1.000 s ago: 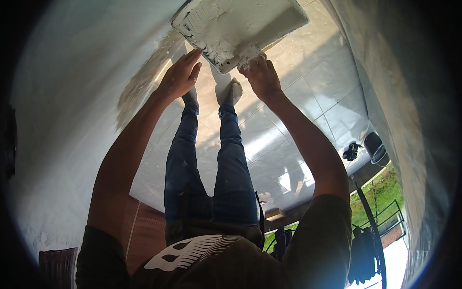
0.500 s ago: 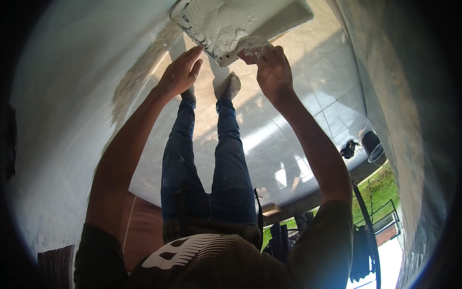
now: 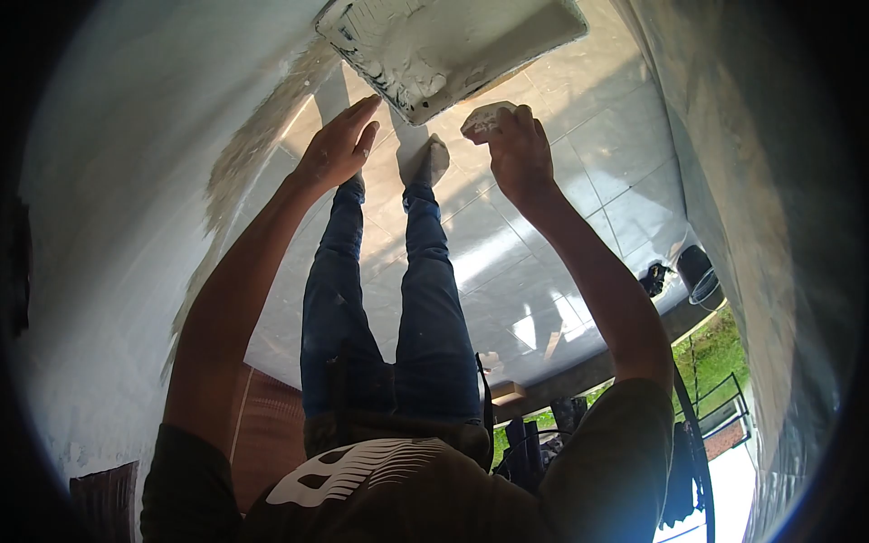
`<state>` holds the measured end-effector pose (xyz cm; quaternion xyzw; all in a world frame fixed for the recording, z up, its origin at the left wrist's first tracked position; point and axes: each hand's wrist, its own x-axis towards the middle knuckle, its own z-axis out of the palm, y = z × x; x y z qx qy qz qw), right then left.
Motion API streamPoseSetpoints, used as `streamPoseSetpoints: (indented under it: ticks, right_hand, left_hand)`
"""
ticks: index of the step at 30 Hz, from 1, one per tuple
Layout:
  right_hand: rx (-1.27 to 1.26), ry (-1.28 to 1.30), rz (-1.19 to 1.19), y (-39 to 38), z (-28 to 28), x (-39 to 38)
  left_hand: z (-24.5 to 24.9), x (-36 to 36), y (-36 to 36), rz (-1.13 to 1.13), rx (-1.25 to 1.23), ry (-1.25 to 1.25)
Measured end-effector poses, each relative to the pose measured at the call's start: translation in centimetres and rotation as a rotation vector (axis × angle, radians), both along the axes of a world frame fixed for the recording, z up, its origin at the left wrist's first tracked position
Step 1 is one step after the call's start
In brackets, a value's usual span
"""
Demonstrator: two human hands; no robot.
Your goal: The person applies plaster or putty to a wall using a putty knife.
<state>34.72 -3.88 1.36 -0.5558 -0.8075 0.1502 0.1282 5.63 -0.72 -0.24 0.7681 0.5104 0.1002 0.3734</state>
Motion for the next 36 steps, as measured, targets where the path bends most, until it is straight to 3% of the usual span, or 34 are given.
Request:
streamPoseSetpoints:
  ticks: [1,3,5,7,10,13,19,21,25,28,31,36]
  right_hand:
    - [-0.002,0.002,0.002,0.7,0.7,-0.1]
    - [-0.390,0.313,-0.301,2.0,1.6,0.0]
    - [-0.647,0.765,-0.766,3.9,1.1,0.0]
    - [-0.720,1.116,-1.046,5.0,-0.4,0.1]
    - [-0.771,0.989,-1.122,2.9,-6.8,2.0]
    - [-0.692,0.891,-1.143,0.7,-6.2,1.2]
    - [-0.622,0.770,-1.137,-2.4,-3.2,1.7]
    - [-0.085,0.304,-0.619,-1.5,-1.5,2.3]
    - [0.165,-0.006,-0.189,3.0,-0.1,2.3]
    - [0.099,-0.166,-0.045,4.6,-2.7,3.0]
    - [0.096,-0.115,0.015,2.6,-3.7,3.8]
    - [-0.085,0.026,-0.010,-0.2,1.0,2.6]
  left_hand:
    - [-0.4,-0.1,-0.2,-0.008,0.035,-0.007]
    - [-0.2,-0.1,-0.4,0.002,0.018,-0.011]
    - [0.0,0.0,-0.4,0.011,0.007,-0.017]
    - [0.2,-0.1,-0.4,0.016,-0.038,-0.004]
    - [-0.1,-0.3,-0.7,0.005,-0.029,-0.010]
    - [-0.3,-0.4,-1.0,0.002,0.002,0.005]
    - [-0.4,-0.3,-1.0,0.022,-0.018,-0.025]
    - [-0.8,-0.3,-1.1,0.022,-0.004,-0.026]
    - [-0.5,0.0,-1.3,0.031,-0.064,-0.026]
    - [-1.0,0.0,-1.7,0.013,-0.026,-0.029]
    - [-0.2,0.2,-1.8,0.032,-0.067,-0.023]
    - [-0.7,-0.2,-2.0,0.042,-0.034,-0.031]
